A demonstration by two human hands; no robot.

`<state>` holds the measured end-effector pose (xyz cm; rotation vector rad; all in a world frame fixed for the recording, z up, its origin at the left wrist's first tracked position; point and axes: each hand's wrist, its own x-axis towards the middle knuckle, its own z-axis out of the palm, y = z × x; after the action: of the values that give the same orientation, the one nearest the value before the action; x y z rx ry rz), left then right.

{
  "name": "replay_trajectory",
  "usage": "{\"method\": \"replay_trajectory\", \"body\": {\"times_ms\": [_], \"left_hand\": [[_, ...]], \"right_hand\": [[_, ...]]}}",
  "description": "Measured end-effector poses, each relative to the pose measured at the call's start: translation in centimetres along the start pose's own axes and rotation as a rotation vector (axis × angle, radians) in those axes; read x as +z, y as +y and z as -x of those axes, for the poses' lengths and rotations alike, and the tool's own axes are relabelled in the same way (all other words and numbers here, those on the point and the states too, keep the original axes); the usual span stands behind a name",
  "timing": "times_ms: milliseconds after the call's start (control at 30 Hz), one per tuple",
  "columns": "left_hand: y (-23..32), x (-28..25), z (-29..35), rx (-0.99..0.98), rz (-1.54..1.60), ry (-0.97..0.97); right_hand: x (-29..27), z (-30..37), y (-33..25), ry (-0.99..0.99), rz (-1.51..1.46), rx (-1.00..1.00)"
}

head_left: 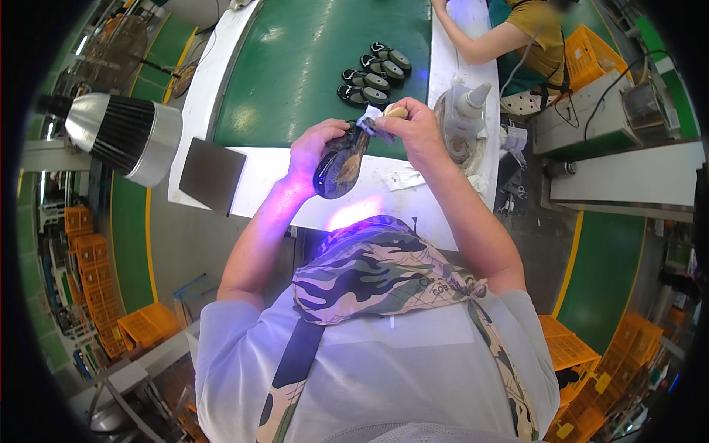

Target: Applying glue or sealant to the soles and edges of shoes on an assembly line.

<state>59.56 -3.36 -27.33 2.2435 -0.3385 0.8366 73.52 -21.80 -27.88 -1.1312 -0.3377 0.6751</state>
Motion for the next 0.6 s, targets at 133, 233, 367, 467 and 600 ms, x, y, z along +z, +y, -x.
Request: {"method": "replay_trajectory", "body": {"times_ms": [133, 233, 367, 467, 600], "left_hand": [[1.0, -0.2, 0.1, -0.101, -0.111, -0.039], [2.0, -0.1, -0.2, -0.184, -0.18, -0.065], [3.0, 0.1, -0.2, -0.42, -0.22, -0.185], [3.6, -0.2, -0.9, -0.592, -0.239, -0.383], [3.2, -0.7, -0.8, -0.728, 0.096, -0.542]], "right_hand": [[0.9, 0.7, -0.1, -0.09, -0.101, 0.173], [1.5, 1.1, -1.5, -0.117, -0.122, 0.169], [2.1, 1.2, -3.6, -0.197, -0.098, 0.037], [2.1, 0.8, -4.6, -0.236, 0.007, -0.001], [1.5, -0.4, -4.5, -0.253, 0.207, -0.143]]}}
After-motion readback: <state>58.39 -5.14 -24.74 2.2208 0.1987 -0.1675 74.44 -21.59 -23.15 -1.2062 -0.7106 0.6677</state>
